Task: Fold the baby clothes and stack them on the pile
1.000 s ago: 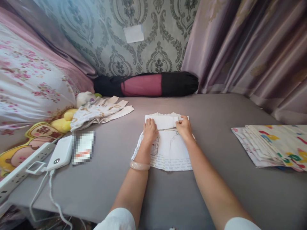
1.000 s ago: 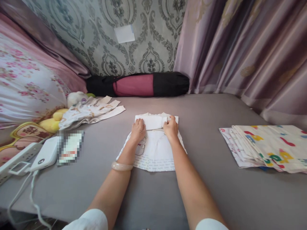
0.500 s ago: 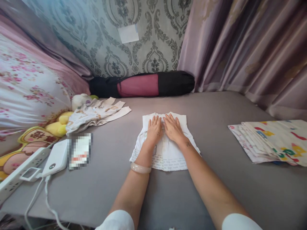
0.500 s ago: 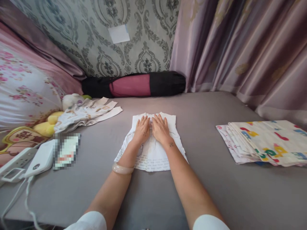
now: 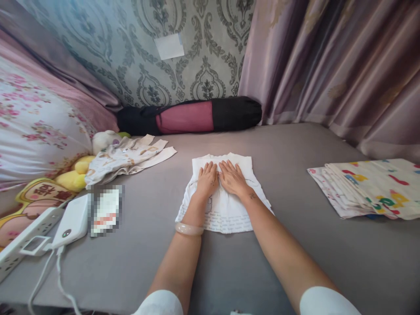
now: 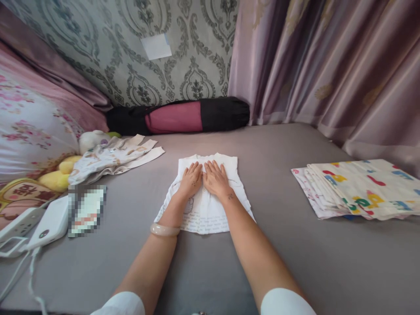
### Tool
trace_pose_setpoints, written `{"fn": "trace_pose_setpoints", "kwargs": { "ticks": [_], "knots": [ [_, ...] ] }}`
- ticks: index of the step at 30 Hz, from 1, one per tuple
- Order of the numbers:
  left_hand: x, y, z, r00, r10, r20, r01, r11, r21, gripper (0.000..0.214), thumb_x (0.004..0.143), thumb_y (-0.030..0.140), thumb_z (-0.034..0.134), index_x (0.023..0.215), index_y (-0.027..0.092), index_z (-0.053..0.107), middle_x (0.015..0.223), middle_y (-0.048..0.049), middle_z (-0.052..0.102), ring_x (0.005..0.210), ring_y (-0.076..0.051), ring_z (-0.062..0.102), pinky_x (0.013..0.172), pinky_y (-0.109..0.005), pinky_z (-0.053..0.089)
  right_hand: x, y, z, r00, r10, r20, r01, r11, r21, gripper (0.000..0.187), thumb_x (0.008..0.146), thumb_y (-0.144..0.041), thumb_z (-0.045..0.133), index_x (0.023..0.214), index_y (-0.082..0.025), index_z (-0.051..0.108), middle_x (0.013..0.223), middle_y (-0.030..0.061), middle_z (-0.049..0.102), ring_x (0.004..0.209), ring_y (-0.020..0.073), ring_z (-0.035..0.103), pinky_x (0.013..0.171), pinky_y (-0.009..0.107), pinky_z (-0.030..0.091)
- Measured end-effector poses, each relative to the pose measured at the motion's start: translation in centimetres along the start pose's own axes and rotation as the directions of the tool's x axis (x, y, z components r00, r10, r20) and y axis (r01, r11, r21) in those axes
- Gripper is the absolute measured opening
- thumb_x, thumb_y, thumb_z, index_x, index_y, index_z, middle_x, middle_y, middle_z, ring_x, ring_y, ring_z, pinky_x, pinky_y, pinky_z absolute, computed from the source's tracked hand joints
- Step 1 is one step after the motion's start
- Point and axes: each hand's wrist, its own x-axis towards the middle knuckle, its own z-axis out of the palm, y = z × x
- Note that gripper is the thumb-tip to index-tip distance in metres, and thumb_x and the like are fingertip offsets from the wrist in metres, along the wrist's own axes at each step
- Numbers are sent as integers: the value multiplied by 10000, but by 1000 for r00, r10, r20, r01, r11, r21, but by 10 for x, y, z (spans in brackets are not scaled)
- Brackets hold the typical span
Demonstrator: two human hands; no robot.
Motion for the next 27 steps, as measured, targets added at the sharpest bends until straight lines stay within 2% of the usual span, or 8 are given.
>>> {"fn": "trace_pose_setpoints", "kwargs": {
  "ticks": [6, 10, 13, 19, 23, 27],
  "knots": [
    [1, -2, 0, 993, -41, -114, 42, 999, 9, 497, 974, 293, 292, 1419, 115, 422, 1532, -163, 350, 1454, -275, 238, 1182, -496, 155, 1, 2, 1, 992, 82, -96, -83, 997, -4, 568, 985, -334, 238, 1491, -92, 331, 1581, 118, 243, 1471, 250, 134, 1178, 490, 52],
    [1, -4, 1, 995, -70, -68, 73, 996, 50, 520, 974, 352, 312, 1434, 129, 408, 1522, -172, 366, 1437, -303, 276, 1171, -510, 173, 3, 7, 3, 984, 157, -87, -158, 987, -11, 557, 984, -341, 257, 1485, -115, 345, 1579, 125, 246, 1462, 264, 166, 1169, 506, 77],
    [1, -5, 1, 997, -67, -42, 70, 995, 65, 536, 975, 361, 307, 1442, 113, 395, 1527, -179, 352, 1433, -317, 279, 1168, -515, 176, 4, 8, 5, 983, 169, -77, -170, 985, -14, 544, 984, -346, 265, 1477, -139, 365, 1574, 120, 265, 1455, 265, 187, 1165, 505, 97],
    [1, -6, 3, 994, -57, -97, 61, 997, 45, 513, 974, 360, 321, 1419, 128, 423, 1511, -176, 383, 1432, -301, 288, 1169, -507, 180, 4, 9, 3, 982, 171, -74, -170, 985, 24, 558, 985, -343, 257, 1477, -99, 353, 1573, 145, 256, 1456, 276, 181, 1162, 520, 95],
    [2, -8, 3, 979, -62, -193, 71, 997, 43, 518, 977, 348, 302, 1398, 80, 440, 1502, -208, 383, 1439, -299, 271, 1174, -493, 177, 3, 13, 1, 949, 263, -176, -259, 965, 46, 592, 982, -355, 263, 1487, -49, 306, 1578, 183, 213, 1466, 296, 128, 1162, 536, 40],
    [2, -11, 6, 982, -85, -169, 93, 995, 40, 503, 976, 355, 317, 1392, 105, 451, 1487, -194, 414, 1427, -296, 301, 1170, -490, 196, 4, 17, 2, 901, 391, -186, -385, 920, 68, 633, 976, -387, 279, 1461, 19, 322, 1556, 237, 236, 1460, 322, 129, 1162, 523, 58]
  ]
}}
